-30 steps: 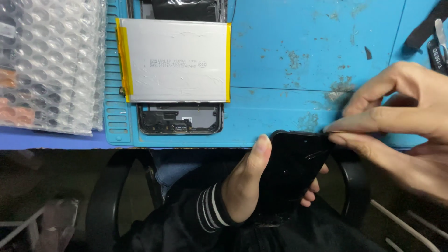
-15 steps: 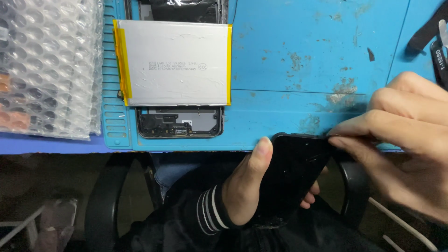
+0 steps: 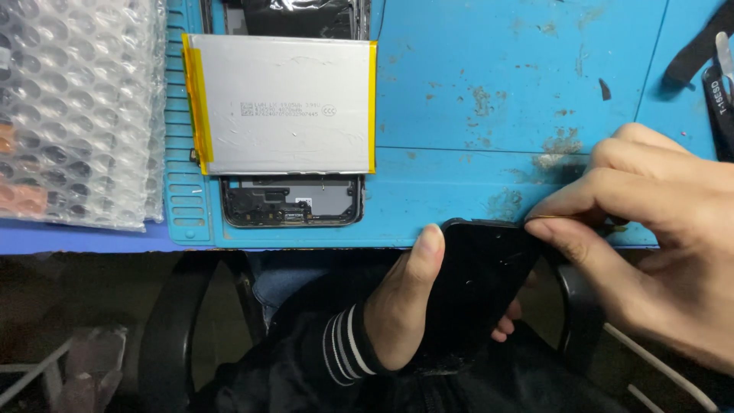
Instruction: Repairing a smartphone by removing the damaged screen using a thin prying tool.
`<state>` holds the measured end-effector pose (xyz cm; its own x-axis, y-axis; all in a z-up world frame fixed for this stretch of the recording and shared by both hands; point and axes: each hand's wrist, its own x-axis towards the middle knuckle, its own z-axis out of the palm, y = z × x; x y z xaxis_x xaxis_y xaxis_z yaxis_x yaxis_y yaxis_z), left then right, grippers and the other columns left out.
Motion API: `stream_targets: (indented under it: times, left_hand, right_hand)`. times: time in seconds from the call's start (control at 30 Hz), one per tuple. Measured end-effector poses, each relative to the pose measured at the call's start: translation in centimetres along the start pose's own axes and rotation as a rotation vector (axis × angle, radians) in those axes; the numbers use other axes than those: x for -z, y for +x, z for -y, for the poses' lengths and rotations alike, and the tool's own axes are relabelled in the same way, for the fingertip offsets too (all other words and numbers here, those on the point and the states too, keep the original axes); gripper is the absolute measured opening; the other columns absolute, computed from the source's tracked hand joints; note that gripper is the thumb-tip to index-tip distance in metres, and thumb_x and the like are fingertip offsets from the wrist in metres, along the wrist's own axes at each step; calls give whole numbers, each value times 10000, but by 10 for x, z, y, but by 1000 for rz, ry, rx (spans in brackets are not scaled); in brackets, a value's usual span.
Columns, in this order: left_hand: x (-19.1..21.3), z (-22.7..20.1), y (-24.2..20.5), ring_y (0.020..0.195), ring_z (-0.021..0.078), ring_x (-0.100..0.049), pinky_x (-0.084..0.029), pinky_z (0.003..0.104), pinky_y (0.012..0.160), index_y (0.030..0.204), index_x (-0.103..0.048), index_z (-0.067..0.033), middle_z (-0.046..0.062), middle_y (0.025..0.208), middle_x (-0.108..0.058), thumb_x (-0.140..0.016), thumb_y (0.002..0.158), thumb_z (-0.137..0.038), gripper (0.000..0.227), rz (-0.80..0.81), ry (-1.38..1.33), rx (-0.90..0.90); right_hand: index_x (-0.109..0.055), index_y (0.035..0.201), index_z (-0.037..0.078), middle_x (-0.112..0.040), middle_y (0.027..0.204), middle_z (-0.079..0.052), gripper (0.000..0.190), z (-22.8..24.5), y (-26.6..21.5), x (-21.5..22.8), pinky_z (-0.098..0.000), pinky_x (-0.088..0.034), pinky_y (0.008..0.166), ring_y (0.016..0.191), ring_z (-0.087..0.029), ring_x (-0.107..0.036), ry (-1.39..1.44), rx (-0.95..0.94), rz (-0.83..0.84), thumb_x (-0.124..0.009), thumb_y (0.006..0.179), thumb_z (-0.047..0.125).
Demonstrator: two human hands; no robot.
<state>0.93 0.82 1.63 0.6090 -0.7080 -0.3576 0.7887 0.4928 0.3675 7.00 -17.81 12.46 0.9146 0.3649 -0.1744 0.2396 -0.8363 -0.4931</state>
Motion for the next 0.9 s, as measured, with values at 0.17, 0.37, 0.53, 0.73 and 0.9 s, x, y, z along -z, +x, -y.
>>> stream_targets:
  times: [0.17,0.37,0.53,0.73,0.9]
  left_hand:
    - [-3,-1,1,760,254,-666,-582,332,726,1232,-607,142,209,910,-683,-214,1033,-593,857,-16,-18,-12]
    - [-9,0,-2,742,239,-644,-561,324,717,1304,-556,129,195,909,-678,-195,1078,-519,776,-10,-42,-80]
    - [-6,2,-1,719,245,-659,-585,324,678,1387,-495,147,212,905,-672,-188,1049,-560,841,-32,-3,-67]
    - [-7,5,-3,793,238,-667,-581,341,784,1228,-616,134,174,925,-681,-56,1073,-608,943,94,17,-29]
    - [-11,16,-3,807,282,-680,-583,358,797,1259,-612,150,201,913,-686,-71,948,-804,1139,43,-198,131]
  right_hand:
    - [-714,744,25,-562,615,-57,116,9,-2,0,-304,-401,581,623,-192,-491,-49,34,-35,-785,709,-60]
    - [-706,837,28,-530,694,-68,168,18,-6,-1,-330,-371,582,642,-229,-426,-114,160,-78,-776,745,-94]
    - [-694,832,11,-504,677,-83,158,19,-10,-2,-355,-371,579,611,-244,-403,-163,181,-136,-789,788,-108]
    - [-728,890,77,-594,779,-37,133,7,-6,20,-316,-450,598,695,-215,-516,-204,293,-86,-752,769,29]
    - [-687,989,166,-592,887,-23,184,9,-4,35,-348,-497,667,764,-235,-554,-334,377,46,-672,811,213]
